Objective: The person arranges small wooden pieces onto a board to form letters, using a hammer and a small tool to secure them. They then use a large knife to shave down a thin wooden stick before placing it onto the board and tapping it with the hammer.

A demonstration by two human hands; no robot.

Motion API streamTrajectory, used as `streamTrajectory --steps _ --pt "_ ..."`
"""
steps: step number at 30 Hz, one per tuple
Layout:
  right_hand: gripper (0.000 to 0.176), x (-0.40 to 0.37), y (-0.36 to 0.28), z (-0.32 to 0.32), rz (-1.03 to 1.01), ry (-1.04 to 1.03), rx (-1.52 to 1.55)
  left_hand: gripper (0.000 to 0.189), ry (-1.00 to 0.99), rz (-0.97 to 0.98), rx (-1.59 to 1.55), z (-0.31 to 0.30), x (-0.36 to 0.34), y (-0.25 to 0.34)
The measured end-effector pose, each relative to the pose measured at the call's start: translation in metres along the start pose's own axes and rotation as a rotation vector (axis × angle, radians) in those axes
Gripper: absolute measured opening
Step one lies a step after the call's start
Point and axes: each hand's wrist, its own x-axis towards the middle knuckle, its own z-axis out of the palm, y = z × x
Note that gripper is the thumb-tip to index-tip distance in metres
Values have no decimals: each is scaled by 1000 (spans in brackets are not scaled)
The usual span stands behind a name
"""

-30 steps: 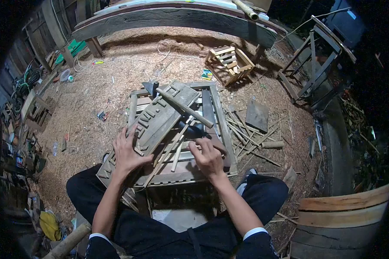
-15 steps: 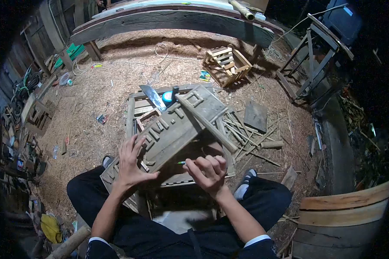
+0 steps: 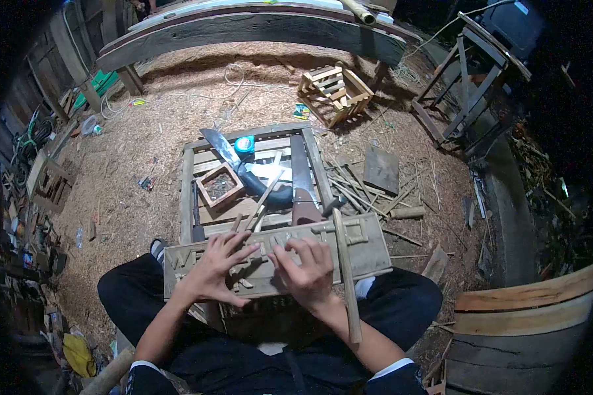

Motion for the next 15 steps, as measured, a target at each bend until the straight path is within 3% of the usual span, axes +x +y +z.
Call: streamTrajectory --steps 6,15 --pt "24 -6 -20 -7 34 -83 51 116 -51 39 33 11 6 9" --pt "23 -28 1 5 49 -127 5 118 2 45 138 28 25 -5"
